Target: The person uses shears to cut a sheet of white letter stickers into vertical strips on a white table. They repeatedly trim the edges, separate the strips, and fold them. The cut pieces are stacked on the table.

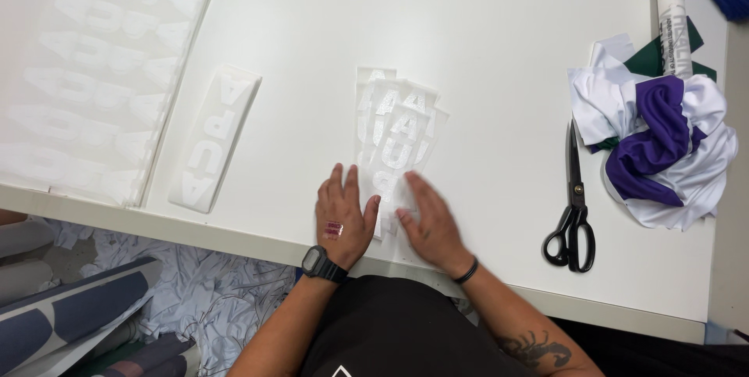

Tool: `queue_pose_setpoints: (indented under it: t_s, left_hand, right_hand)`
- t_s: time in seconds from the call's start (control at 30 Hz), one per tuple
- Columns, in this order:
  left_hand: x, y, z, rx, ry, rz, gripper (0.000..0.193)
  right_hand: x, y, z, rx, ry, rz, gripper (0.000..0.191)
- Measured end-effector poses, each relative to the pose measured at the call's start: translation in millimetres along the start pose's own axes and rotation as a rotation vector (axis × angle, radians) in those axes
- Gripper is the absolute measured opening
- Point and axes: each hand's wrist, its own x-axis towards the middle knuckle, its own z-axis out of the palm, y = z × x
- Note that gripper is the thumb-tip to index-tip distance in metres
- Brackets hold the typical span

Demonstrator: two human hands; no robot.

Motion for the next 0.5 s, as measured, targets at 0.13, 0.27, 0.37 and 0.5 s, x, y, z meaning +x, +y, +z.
queue_pose_setpoints:
  t_s: [0.13, 0.27, 0.37, 0.5]
  left_hand:
    - [10, 17, -6, 0.143, -0.174, -0.121, 0.124]
    - [30, 43, -3, 0.177, -0.34, -0.135, 0.133]
    - [43, 38, -5, 0.205, -0.376, -0.095, 0.122]
    - [52, 4, -22, 0.23, -0.258, -0.042, 0.107]
  right_hand:
    - [74, 22, -39, -0.189, 0.178, -0.165, 0.065]
    - [163, -1, -60, -0.355, -0.075, -0.422, 0.087]
    - [210, -33, -63, -0.459, -0.261, -0.423, 0.09]
    - [223, -39, -67, -0.481, -0.24, -0.354, 0.08]
